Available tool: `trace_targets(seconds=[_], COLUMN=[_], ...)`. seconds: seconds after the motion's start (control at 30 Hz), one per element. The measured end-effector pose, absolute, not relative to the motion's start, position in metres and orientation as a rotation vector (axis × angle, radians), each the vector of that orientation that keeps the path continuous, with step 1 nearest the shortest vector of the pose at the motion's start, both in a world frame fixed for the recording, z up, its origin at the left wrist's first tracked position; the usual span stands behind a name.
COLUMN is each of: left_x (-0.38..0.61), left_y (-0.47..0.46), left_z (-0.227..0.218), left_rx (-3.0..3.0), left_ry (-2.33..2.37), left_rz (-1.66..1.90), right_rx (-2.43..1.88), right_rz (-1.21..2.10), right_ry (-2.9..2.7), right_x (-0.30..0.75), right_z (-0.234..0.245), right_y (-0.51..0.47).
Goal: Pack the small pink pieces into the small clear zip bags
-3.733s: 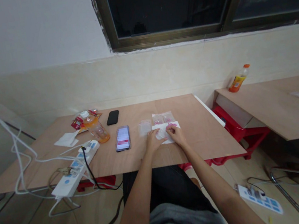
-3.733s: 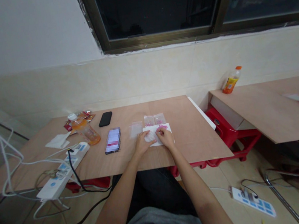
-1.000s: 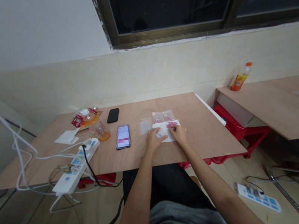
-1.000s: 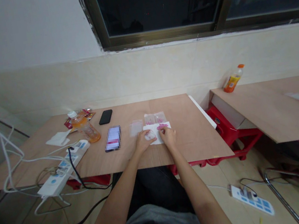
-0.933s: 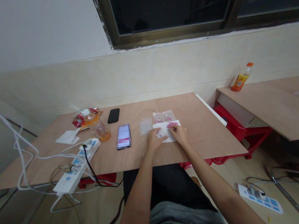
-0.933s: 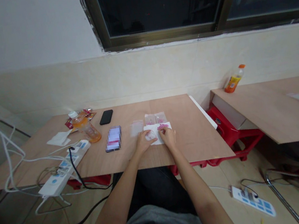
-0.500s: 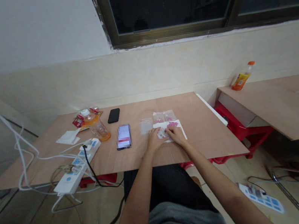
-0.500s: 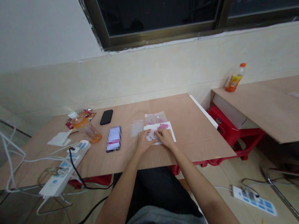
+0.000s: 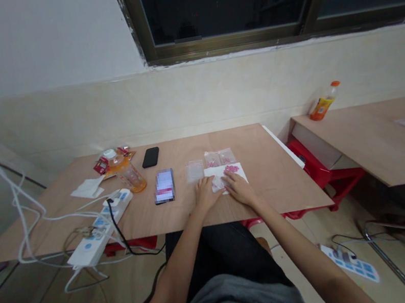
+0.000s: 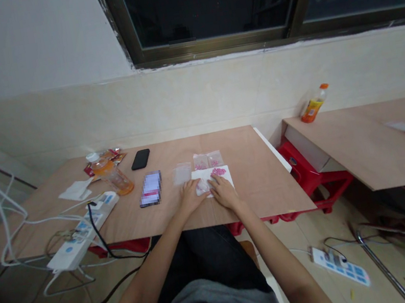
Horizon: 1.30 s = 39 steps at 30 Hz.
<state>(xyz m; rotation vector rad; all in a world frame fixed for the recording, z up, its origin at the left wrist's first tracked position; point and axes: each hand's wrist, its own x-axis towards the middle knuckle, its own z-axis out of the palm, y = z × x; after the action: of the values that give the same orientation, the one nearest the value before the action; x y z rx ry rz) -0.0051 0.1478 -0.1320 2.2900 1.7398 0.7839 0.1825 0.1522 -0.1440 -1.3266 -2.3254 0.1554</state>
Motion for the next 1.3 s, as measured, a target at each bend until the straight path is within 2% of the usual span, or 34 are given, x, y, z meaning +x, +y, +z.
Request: trace_targets(seconds=[0.4, 0.63, 0.77, 0.9, 1.3], left_x=[-0.002, 0.005, 0.009, 0.007, 0.007], left_y=[0.117, 0.147, 0.162, 0.165, 0.164], left_z=[-0.127, -0.129, -0.131, -0.135, -0.136], left_rx=[2.28, 2.13, 2.006, 1.904, 1.819], left_ry=[1.757, 1.656, 1.648, 1.666, 1.672], left_rz=[0.772, 1.063, 1.258, 1.305, 1.305], right_rx=[-1.254, -1.414, -1.492, -1.493, -1.472], right_rz=[0.261, 0.239, 0.169, 0.146, 0.167], right_ry=[-2.333, -2.087, -2.267, -2.416, -2.452], right_x=[0.189, 0.184, 0.169, 0.16, 0.171], right_z=[-0.137, -0.124, -0.116, -0.116, -0.119], right_y=[0.128, 0.176, 0.218, 0.239, 0.222])
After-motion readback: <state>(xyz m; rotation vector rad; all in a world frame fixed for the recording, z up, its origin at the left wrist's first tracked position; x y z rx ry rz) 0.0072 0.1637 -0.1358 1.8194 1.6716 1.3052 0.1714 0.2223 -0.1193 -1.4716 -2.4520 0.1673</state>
